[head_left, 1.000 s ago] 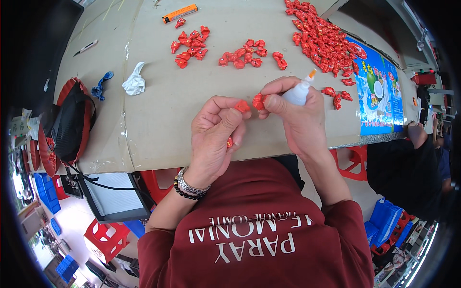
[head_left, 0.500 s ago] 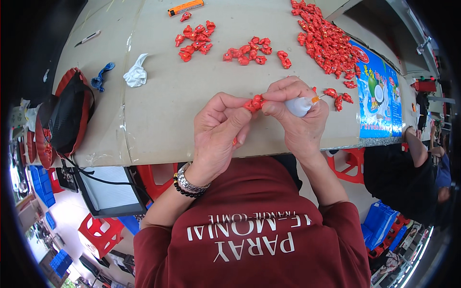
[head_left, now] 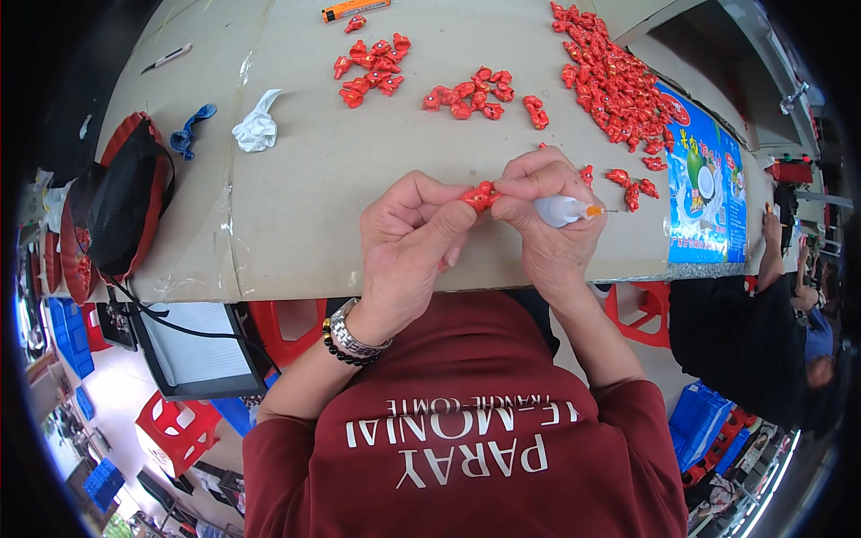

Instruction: The person repeatedly picks up small red wrapped candies from a table, applies a substance from a small white squeeze bottle into the wrapper, and places the filled candy back on the table. The process is repeated continuously throughout the clip.

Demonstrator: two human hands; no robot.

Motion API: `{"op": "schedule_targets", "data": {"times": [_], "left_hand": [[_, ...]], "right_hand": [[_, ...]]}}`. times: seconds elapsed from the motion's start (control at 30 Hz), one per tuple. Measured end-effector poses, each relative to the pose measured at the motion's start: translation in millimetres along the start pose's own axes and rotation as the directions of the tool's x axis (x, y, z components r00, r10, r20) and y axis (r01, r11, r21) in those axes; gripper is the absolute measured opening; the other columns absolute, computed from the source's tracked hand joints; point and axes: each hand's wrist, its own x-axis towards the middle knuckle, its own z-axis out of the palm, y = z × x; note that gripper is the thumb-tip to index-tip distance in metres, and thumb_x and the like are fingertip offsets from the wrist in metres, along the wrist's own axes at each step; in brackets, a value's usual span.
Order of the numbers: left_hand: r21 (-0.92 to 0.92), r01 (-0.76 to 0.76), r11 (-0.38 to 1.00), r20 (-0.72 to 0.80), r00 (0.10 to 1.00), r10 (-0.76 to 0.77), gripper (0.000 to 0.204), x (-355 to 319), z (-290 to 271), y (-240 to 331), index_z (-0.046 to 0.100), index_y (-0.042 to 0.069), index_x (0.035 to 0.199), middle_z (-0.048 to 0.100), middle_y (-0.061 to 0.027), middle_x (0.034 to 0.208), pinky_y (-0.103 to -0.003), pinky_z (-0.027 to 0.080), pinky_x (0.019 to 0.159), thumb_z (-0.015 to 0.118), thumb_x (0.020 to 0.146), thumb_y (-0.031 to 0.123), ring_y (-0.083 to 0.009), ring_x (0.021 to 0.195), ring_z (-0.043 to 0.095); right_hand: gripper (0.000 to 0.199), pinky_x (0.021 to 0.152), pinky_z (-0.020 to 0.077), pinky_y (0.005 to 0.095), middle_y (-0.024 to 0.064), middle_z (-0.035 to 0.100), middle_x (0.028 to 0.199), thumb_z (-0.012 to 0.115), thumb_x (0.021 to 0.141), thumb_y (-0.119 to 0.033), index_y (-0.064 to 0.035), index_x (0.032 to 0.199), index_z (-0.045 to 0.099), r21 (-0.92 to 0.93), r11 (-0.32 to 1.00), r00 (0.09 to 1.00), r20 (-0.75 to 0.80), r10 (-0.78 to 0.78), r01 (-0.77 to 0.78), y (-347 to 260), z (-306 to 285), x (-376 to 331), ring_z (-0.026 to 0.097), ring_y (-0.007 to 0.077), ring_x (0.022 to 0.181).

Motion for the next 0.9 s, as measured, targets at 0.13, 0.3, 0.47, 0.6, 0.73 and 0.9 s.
{"op": "schedule_targets", "data": {"times": [0.13, 0.3, 0.47, 0.6, 0.73, 0.9], "left_hand": [[0.014, 0.019, 1.0, 0.005, 1.0, -0.019, 0.009, -0.7, -0.5, 1.1, 0.058, 0.0, 0.092, 0.063, -0.0032, 0.073, -0.017, 0.032, 0.043, 0.063, 0.088, 0.007, -0.0017, 0.052, 0.045], [0.063, 0.008, 0.998, 0.032, 0.999, -0.01, 0.007, 0.5, -2.0, 1.3, 0.059, 0.001, 0.091, 0.062, -0.0024, 0.071, -0.017, 0.031, 0.042, 0.062, 0.089, 0.006, -0.0014, 0.052, 0.045], [0.033, 0.083, 0.996, 0.071, 0.994, -0.086, 0.01, 5.6, -5.3, 6.7, 0.058, 0.002, 0.095, 0.062, -0.002, 0.071, -0.017, 0.029, 0.041, 0.061, 0.09, 0.009, -0.0019, 0.05, 0.043], [-0.079, 0.252, 0.964, 0.054, 0.967, -0.248, 0.011, 6.7, -4.6, 17.7, 0.055, 0.005, 0.097, 0.062, -0.0032, 0.074, -0.017, 0.027, 0.04, 0.059, 0.092, 0.014, -0.0031, 0.049, 0.043], [-0.172, 0.326, 0.93, 0.101, 0.944, -0.313, 0.014, 4.6, -6.8, 19.4, 0.054, 0.007, 0.095, 0.062, -0.0042, 0.074, -0.017, 0.026, 0.038, 0.058, 0.093, 0.02, -0.0037, 0.048, 0.043], [-0.065, 0.28, 0.958, 0.07, 0.959, -0.276, 0.019, 2.6, -5.6, 15.1, 0.054, 0.006, 0.1, 0.06, -0.0042, 0.074, -0.017, 0.027, 0.038, 0.054, 0.095, 0.024, -0.0042, 0.048, 0.042]], "right_hand": [[0.021, 0.066, 0.0455, 0.0255, 0.006, 0.061, 0.084, 0.078, 0.064, 0.004, -0.0035, 0.08, 0.068, 0.051, 0.999, 1.0, 0.018, 0.015, -0.016, 6.3, -0.5, -2.9, 0.056, 0.0138, 0.077], [0.023, 0.066, 0.0463, 0.0258, 0.0064, 0.061, 0.086, 0.079, 0.063, 0.004, -0.0042, 0.082, 0.068, 0.034, 0.999, 0.998, 0.059, -0.018, 0.016, 7.6, -3.4, -2.0, 0.056, 0.0139, 0.078], [0.027, 0.066, 0.0491, 0.0258, 0.0059, 0.061, 0.09, 0.078, 0.063, 0.004, -0.0071, 0.086, 0.069, -0.058, 0.998, 0.996, 0.083, -0.035, 0.04, 2.5, -4.9, 4.4, 0.059, 0.0131, 0.078], [0.028, 0.065, 0.0494, 0.025, 0.0062, 0.062, 0.096, 0.078, 0.064, 0.0, -0.0071, 0.09, 0.07, -0.062, 0.995, 0.986, 0.142, 0.083, -0.075, -12.9, -5.2, 11.0, 0.06, 0.0125, 0.077], [0.026, 0.063, 0.0495, 0.025, 0.0053, 0.064, 0.089, 0.078, 0.065, 0.001, -0.0059, 0.089, 0.071, -0.18, 0.98, 0.969, 0.243, -0.037, 0.083, -10.0, -14.1, 18.7, 0.061, 0.0125, 0.074], [0.021, 0.061, 0.049, 0.024, 0.0046, 0.064, 0.078, 0.076, 0.066, 0.003, -0.0043, 0.086, 0.07, -0.237, 0.97, 0.97, 0.243, 0.01, 0.049, -12.8, -15.9, 17.9, 0.061, 0.0121, 0.071]]}}
